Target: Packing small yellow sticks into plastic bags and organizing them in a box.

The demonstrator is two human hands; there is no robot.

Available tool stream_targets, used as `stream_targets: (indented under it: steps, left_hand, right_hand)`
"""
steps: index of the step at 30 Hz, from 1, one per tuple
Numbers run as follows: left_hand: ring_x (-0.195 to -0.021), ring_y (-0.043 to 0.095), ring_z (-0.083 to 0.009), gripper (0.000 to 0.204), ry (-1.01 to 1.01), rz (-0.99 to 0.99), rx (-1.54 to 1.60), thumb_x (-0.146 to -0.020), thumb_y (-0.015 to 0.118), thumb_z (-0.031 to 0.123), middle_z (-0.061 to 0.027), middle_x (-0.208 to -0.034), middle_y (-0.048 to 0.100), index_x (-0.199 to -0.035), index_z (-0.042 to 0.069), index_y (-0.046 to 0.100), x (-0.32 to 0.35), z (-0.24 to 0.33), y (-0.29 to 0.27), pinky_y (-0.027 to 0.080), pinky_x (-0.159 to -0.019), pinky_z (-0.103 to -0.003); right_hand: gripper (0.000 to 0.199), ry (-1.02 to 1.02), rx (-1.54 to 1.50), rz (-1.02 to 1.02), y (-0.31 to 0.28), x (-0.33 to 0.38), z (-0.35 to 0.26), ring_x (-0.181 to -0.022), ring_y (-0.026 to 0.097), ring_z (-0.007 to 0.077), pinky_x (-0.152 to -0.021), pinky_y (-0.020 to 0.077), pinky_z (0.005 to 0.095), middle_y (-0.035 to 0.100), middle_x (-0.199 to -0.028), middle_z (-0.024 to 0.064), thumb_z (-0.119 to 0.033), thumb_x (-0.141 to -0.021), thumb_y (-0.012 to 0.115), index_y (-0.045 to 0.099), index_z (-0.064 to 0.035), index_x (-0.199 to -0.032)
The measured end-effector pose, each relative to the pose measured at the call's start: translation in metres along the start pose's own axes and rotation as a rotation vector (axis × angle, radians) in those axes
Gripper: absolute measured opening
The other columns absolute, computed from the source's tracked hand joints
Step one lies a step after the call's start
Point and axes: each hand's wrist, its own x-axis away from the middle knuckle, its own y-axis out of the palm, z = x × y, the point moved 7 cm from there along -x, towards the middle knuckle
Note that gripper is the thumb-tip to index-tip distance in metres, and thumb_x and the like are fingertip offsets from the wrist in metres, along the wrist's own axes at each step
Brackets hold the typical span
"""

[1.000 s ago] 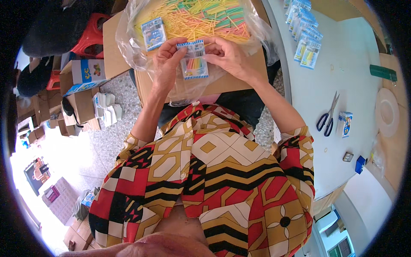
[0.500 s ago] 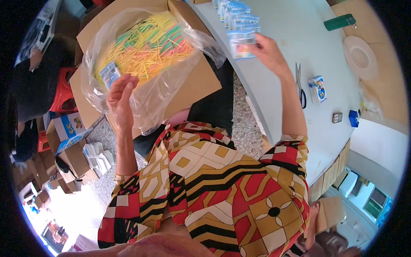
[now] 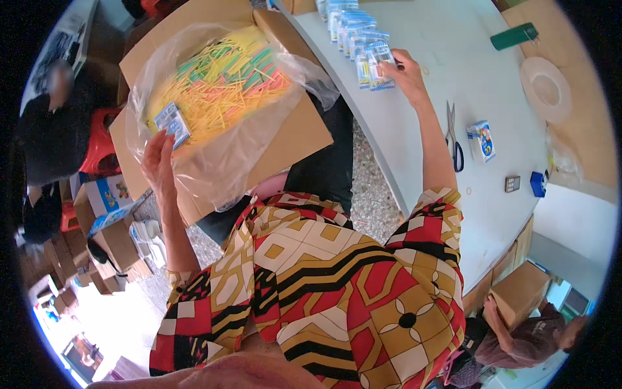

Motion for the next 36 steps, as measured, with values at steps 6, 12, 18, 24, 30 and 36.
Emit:
stream_targets:
  steps: [6, 12, 18, 24, 30, 36]
  left_hand:
    - [-0.076, 0.057, -0.0094, 0.026, 0.103, 0.131, -0.296, -0.081, 0.062, 0.008, -0.0044, -0.093, 0.063, -0.106, 0.001, 0.059, -0.013, 0.008, -0.009, 0.048, -0.066, -0.024]
    - [-0.076, 0.06, -0.0264, 0.045, 0.079, 0.106, -0.682, -0.069, 0.07, 0.017, -0.0136, -0.098, 0.058, -0.108, 0.002, 0.053, -0.022, 0.012, -0.014, 0.048, -0.071, -0.037]
    - [-0.097, 0.053, -0.0358, 0.054, 0.123, 0.138, -0.895, -0.069, 0.071, 0.023, -0.017, -0.108, 0.051, -0.111, 0.001, 0.046, -0.026, 0.01, -0.007, 0.044, -0.079, -0.044]
    - [-0.094, 0.055, -0.0359, 0.052, 0.014, 0.152, -0.921, -0.066, 0.074, 0.029, -0.0169, -0.107, 0.052, -0.1, 0.001, 0.047, -0.04, -0.013, -0.008, 0.045, -0.077, -0.043]
    - [-0.092, 0.056, -0.0351, 0.055, 0.027, 0.211, -0.892, -0.063, 0.076, 0.032, -0.0157, -0.105, 0.053, -0.1, 0.002, 0.048, -0.038, -0.014, -0.009, 0.045, -0.076, -0.043]
    - [-0.092, 0.056, -0.0345, 0.058, 0.056, 0.253, -0.859, -0.062, 0.077, 0.029, -0.0156, -0.102, 0.052, -0.105, 0.003, 0.048, -0.032, -0.009, -0.009, 0.046, -0.076, -0.042]
  right_hand:
    - [0.043, -0.006, 0.049, 0.195, -0.024, 0.007, 0.006, -0.075, 0.049, 0.0083, -0.071, 0.0435, 0.0222, 0.054, -0.103, 0.0008, -0.012, -0.078, 0.067, 0.052, -0.0045, -0.118]
    - [0.036, -0.242, 0.245, 0.373, 0.022, 0.018, -0.095, -0.081, 0.048, 0.0087, -0.072, 0.0428, 0.0224, 0.055, -0.104, 0.0014, -0.009, -0.082, 0.062, 0.051, -0.0043, -0.116]
    - [0.024, -0.339, 0.089, -0.201, 0.183, 0.012, -0.173, -0.079, 0.051, 0.0075, -0.073, 0.0449, 0.0229, 0.057, -0.097, 0.0023, -0.007, -0.082, 0.06, 0.057, -0.004, -0.106]
    - [0.032, -0.396, 0.012, -0.474, 0.318, -0.017, -0.172, -0.081, 0.056, 0.0112, -0.068, 0.0483, 0.0262, 0.058, -0.1, 0.0054, -0.012, -0.079, 0.065, 0.056, -0.0053, -0.109]
    - [0.048, -0.772, 0.245, -0.356, 0.386, -0.026, -0.186, -0.108, 0.047, 0.0321, -0.093, 0.0384, 0.0384, 0.051, -0.114, 0.0153, -0.023, -0.076, 0.066, 0.049, -0.0001, -0.115]
    - [0.04, -0.841, 0.315, -0.43, 0.405, -0.025, -0.193, -0.105, 0.049, 0.0325, -0.09, 0.0401, 0.038, 0.053, -0.11, 0.0147, -0.016, -0.072, 0.067, 0.054, -0.0019, -0.107]
